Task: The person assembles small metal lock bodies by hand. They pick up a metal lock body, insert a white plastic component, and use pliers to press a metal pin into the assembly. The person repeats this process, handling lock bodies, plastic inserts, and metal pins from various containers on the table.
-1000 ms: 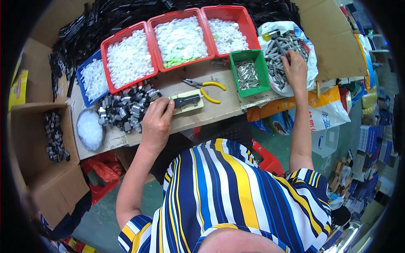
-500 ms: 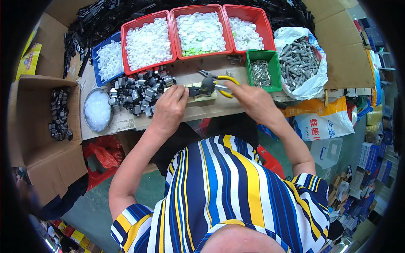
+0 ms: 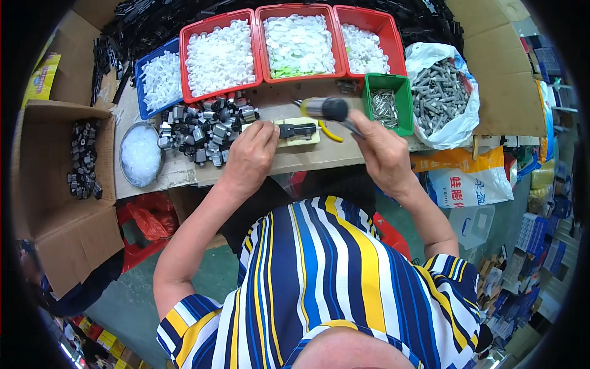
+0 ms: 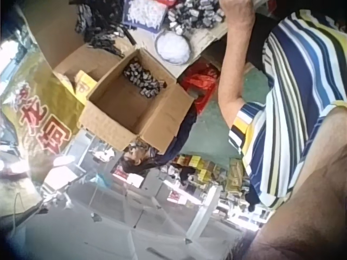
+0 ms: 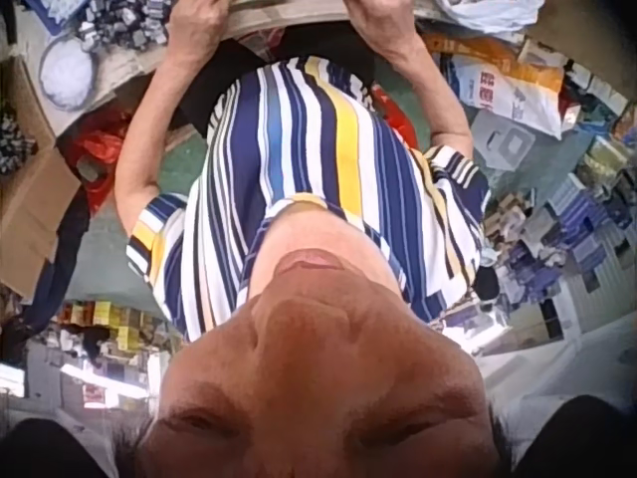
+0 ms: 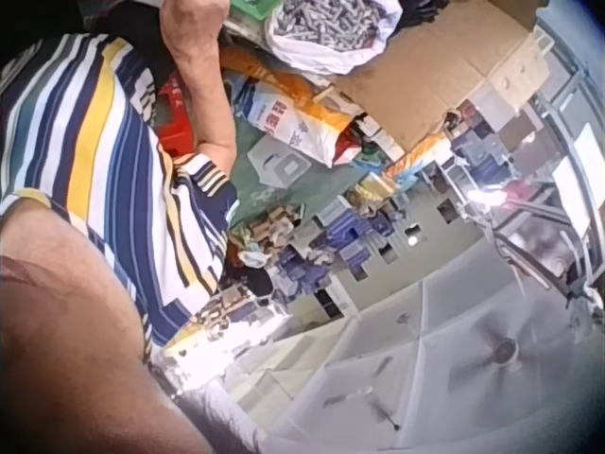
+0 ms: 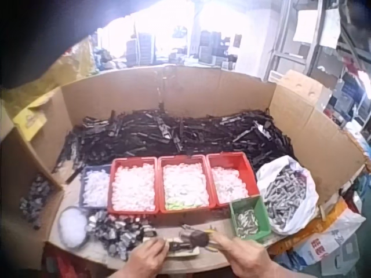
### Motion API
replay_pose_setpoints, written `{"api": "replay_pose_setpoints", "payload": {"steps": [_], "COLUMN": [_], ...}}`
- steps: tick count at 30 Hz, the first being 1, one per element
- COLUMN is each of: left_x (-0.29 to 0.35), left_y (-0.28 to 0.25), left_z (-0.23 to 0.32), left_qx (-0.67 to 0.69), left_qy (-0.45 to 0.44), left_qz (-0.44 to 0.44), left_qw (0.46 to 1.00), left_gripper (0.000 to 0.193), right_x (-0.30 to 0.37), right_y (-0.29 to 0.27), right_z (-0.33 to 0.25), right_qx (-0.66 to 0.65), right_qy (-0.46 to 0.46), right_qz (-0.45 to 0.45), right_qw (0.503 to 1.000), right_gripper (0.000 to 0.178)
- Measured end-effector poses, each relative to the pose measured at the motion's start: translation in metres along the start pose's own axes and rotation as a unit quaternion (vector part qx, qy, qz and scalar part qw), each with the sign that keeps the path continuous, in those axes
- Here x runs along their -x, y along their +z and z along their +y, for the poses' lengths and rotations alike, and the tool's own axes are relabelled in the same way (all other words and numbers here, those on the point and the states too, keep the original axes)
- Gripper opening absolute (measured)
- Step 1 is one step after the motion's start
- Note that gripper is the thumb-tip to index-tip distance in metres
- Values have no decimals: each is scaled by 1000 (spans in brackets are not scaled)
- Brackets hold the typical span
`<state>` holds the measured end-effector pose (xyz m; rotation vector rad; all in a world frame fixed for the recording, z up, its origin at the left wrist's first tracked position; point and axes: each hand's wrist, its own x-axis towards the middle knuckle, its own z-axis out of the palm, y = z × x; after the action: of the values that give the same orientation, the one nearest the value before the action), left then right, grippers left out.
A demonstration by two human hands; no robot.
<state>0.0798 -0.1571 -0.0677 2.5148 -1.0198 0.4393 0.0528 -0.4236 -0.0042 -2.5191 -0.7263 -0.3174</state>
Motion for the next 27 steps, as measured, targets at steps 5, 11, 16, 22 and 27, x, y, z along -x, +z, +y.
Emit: {"api": "replay_pose_setpoints", "payload": {"steps": [5,11,16,22,27], "left_x": [-2,8,12,16,18], "left_y": [0,3,12,15,17], "left_z": [0,26,40,38,36], "left_qx": [1,14,8,-24,6], "left_qy": [-3,-18,-9,24,12], "left_qz": [0,20,-1,24,25], "left_qw": [1000,1000,1000,999,1000], "left_gripper": [28,41,44,45,39], "right_x": [6,-35,-41,-51,-57], "right_y": [8,0,30,29,17], "right_z": [10,-6,-7,-17,-19], "right_qx": [65,-44,61,-7,20], "right_qy": [25,-37,-72,-100,-101], "right_qz": [-116,45,-132,-27,-109], "right_qw": [991,997,987,995,989], "right_gripper": [50,58,56,57,54]}}
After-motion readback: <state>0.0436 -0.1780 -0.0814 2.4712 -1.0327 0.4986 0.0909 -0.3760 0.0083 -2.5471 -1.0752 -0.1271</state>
